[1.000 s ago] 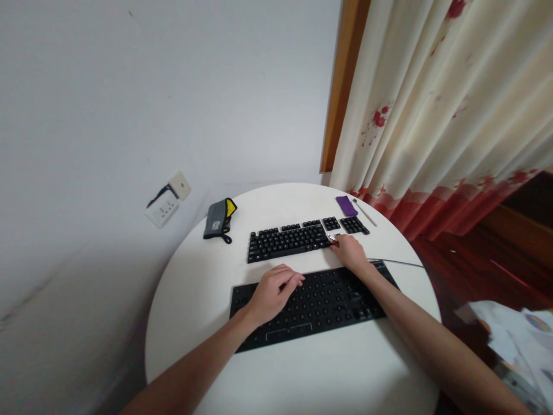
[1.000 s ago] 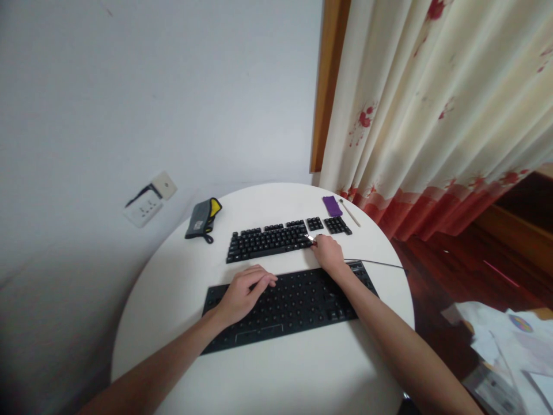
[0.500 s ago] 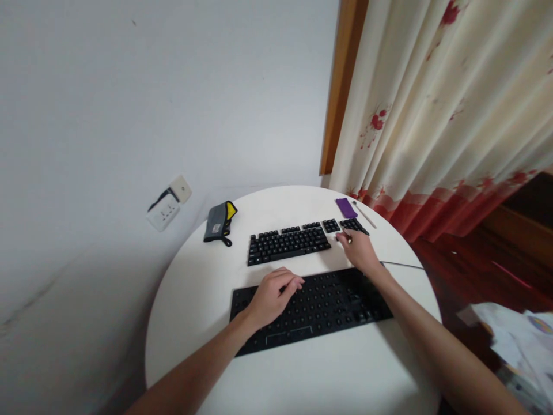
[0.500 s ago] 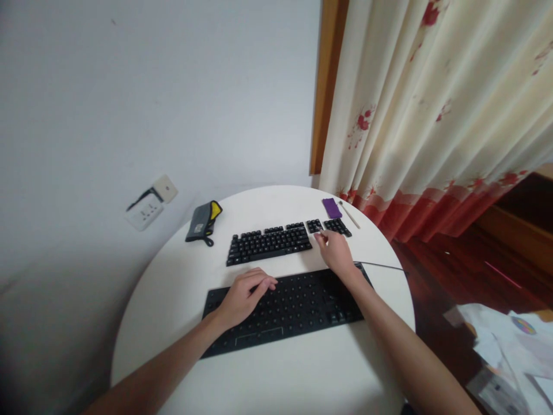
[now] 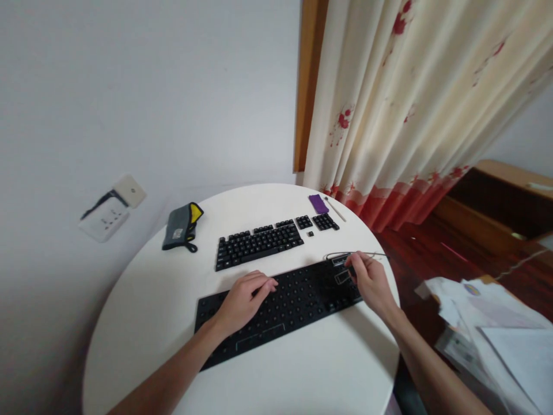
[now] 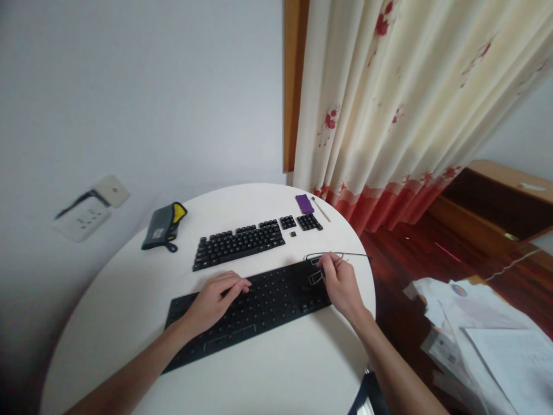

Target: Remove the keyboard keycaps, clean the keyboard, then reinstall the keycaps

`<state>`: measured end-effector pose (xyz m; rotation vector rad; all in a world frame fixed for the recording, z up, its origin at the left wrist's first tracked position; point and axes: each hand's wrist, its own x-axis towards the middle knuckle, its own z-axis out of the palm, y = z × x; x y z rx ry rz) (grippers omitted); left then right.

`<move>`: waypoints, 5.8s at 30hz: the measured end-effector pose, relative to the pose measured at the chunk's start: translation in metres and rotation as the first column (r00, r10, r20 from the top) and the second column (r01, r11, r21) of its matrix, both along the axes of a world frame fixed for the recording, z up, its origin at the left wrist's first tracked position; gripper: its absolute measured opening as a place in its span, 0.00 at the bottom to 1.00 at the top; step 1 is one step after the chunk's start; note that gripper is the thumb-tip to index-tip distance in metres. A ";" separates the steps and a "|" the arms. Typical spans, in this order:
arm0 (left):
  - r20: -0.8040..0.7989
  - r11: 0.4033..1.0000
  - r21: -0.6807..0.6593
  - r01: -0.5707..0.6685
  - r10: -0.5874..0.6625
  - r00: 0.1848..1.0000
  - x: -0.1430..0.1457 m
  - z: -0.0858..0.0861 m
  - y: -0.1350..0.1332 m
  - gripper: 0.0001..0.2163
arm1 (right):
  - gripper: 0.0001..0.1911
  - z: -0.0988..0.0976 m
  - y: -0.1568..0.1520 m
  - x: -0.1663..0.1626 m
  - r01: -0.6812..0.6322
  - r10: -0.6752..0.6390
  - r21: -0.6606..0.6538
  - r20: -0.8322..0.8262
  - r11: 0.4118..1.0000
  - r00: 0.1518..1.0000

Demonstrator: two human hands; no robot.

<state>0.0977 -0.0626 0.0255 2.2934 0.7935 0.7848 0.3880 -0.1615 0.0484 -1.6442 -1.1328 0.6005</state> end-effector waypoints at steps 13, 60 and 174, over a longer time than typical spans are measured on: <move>-0.048 1.000 -0.015 0.006 -0.007 0.999 0.001 -0.002 0.001 0.14 | 0.18 -0.037 -0.037 -0.017 -0.136 0.141 -0.092 0.057 0.986 0.988; 0.113 1.000 0.001 0.013 -0.013 0.994 0.001 0.004 -0.008 0.15 | 0.14 0.020 0.028 -0.088 -0.391 0.390 0.089 0.025 0.916 0.920; -0.058 0.991 -0.119 -0.060 0.054 0.997 0.002 -0.002 -0.002 0.14 | 0.22 -0.041 -0.036 -0.006 -0.086 0.090 -0.106 0.042 0.991 0.995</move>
